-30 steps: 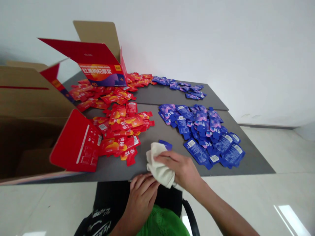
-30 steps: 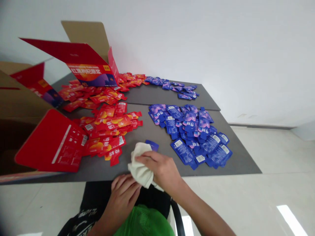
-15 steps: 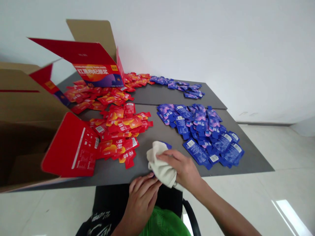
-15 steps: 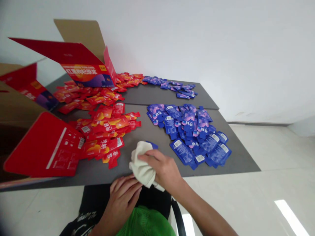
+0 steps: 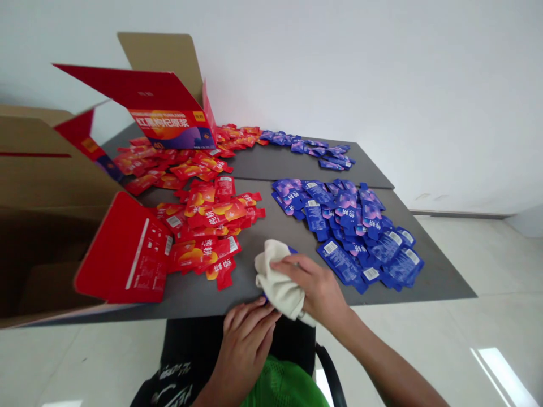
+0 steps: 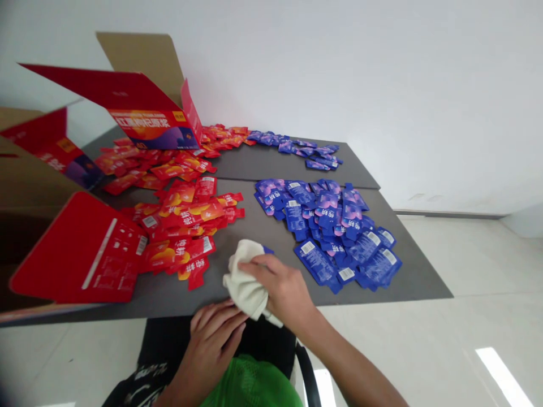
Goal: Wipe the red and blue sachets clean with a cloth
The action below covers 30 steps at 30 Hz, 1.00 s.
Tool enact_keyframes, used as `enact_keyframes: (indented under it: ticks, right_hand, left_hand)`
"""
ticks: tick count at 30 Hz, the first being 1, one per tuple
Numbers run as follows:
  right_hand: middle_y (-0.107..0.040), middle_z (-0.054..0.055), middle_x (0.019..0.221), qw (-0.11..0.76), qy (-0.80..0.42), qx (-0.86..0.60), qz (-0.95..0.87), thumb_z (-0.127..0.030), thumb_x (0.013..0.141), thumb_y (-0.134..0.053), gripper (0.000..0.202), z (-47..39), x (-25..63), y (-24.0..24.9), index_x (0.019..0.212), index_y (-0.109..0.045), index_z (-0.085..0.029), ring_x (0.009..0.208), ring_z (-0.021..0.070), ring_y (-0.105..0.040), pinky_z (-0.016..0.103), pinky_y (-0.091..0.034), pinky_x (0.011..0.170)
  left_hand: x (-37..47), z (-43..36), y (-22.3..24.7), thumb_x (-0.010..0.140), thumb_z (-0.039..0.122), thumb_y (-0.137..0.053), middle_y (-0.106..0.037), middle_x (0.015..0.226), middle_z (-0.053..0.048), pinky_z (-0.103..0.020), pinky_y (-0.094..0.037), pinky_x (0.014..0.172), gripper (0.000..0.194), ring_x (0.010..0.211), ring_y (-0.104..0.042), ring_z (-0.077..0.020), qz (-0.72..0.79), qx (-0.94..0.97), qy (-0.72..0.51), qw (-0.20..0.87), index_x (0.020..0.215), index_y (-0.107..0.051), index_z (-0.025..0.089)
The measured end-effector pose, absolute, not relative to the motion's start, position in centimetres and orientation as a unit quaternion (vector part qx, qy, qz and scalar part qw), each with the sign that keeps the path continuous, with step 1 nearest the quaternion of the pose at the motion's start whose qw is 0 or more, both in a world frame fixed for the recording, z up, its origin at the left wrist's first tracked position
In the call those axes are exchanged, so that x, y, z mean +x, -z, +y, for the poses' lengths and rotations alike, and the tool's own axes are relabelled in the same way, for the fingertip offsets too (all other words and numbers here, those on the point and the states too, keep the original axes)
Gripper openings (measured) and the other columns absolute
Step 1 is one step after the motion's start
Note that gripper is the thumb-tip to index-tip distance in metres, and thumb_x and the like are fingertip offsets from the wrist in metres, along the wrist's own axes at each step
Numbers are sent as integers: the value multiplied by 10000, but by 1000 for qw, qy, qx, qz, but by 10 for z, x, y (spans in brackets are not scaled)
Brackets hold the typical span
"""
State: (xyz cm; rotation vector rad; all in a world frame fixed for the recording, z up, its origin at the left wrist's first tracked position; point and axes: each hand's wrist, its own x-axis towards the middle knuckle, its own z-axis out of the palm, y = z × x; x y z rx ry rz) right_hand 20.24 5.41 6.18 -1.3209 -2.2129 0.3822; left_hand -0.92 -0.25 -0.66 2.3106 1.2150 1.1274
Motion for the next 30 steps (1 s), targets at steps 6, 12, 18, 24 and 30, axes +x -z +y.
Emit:
enact_keyframes:
  ticks: [6,12,18,24,30]
  right_hand:
    - [-691,34,1325,225,-185,-502,-815,-97,913,-700,519,62,203,-46,1376,-662,-328,1117,188,-721,251,-576,923]
    - [-684,73,1329,262,-86,-564,-778,-91,936,-663,486,95,222,-63,1381,-670,-287,1124,226,-719,281,-583,891]
    - [-700,36,1308,246,-198,-452,-834,-144,955,-678,496,29,194,-54,1411,-627,-332,1090,161,-727,230,-570,906]
    - [-691,54,1325,233,-149,-556,-784,-56,914,-669,529,86,217,-48,1380,-671,-307,1121,210,-719,283,-581,940]
    - [-678,60,1336,288,-124,-523,-792,-128,951,-667,496,66,212,-69,1411,-646,-313,1156,209,-704,270,-571,941]
  left_hand:
    - [-9,-2,5,1067,246,-518,-784,1120,14,-375,-360,1045,246,1092,-657,-207,423,803,-391,155,1106,-759,281]
    - [-7,0,1,1081,266,-502,-774,1205,28,-365,-358,1048,263,1138,-659,-190,422,797,-404,152,1178,-744,298]
    - [-9,-4,7,1049,234,-524,-776,951,-5,-398,-385,1001,264,1008,-652,-227,441,800,-381,143,1030,-783,282]
    - [-7,0,0,1050,232,-550,-781,1185,23,-373,-372,1033,239,1119,-670,-198,427,803,-390,144,1154,-753,302]
    - [-7,-1,1,1051,234,-544,-783,1152,16,-370,-374,1028,234,1104,-663,-202,430,800,-394,142,1124,-759,288]
